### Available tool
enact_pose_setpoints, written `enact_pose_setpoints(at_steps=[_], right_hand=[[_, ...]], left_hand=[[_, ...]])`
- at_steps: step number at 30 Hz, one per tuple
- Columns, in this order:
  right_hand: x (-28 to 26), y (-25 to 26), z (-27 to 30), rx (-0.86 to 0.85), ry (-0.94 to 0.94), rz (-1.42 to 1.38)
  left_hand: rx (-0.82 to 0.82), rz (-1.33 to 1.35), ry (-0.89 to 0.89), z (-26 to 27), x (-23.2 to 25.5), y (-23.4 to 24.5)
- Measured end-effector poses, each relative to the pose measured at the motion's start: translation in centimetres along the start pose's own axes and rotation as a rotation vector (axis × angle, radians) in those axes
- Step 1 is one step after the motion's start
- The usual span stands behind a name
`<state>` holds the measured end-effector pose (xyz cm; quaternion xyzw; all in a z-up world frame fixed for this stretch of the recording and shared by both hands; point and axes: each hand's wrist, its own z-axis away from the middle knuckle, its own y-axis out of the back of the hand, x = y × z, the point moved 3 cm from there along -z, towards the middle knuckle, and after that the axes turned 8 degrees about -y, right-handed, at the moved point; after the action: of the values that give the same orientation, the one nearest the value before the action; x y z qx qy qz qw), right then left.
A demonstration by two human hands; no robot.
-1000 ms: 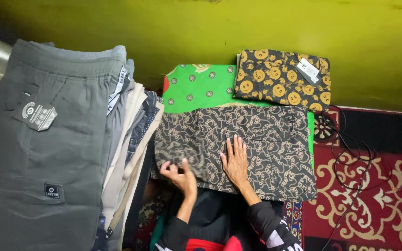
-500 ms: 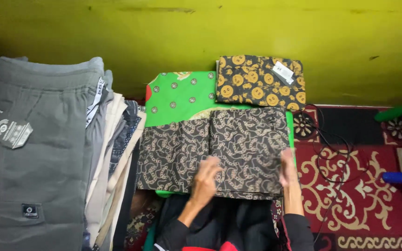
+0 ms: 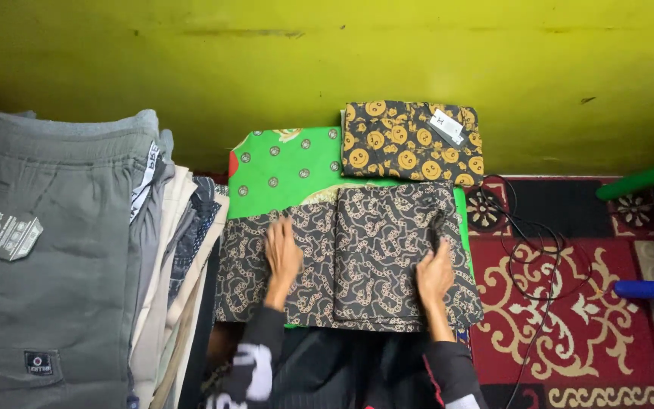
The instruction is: Folding various pieces of clothing including trousers and patterned shirts on a low surface.
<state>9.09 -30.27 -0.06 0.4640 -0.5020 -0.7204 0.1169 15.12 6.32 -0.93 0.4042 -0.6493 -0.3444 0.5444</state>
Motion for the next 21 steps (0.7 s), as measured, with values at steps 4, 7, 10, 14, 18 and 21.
enact_pose_setpoints(at_steps=[4,7,10,14,18,21], right_hand=[[-0.9,-1.0,0.7,0.261,0.198,0.019],[0.3,-2.5,0.7,0.298,0.22,0.14],[-0.4,-2.1,0.2,0.377,0.297,0.188],[0.1,-2.8,0.1,0.333,0.252,0.135],[-0.4,-2.0,0.8,0.395,0.265,0.155],[0.8,-3.0,0.2,0.364,0.274,0.128]], left_hand=[[-0.14,-0.272,-0.138,-6.8,-6.6,-4.5],[-0.337,-0.343,-0.07,-8.6,-9.9,-5.7],[-0.518,-0.383,0.059,-10.0,-10.7,-5.3],[-0.746,-0.474,0.103,-9.0,-7.7,-1.6],[-0.939,-0.549,0.079,-8.1,-5.9,0.6],[-0.896,-0.596,0.048,-8.7,-1.4,5.5]])
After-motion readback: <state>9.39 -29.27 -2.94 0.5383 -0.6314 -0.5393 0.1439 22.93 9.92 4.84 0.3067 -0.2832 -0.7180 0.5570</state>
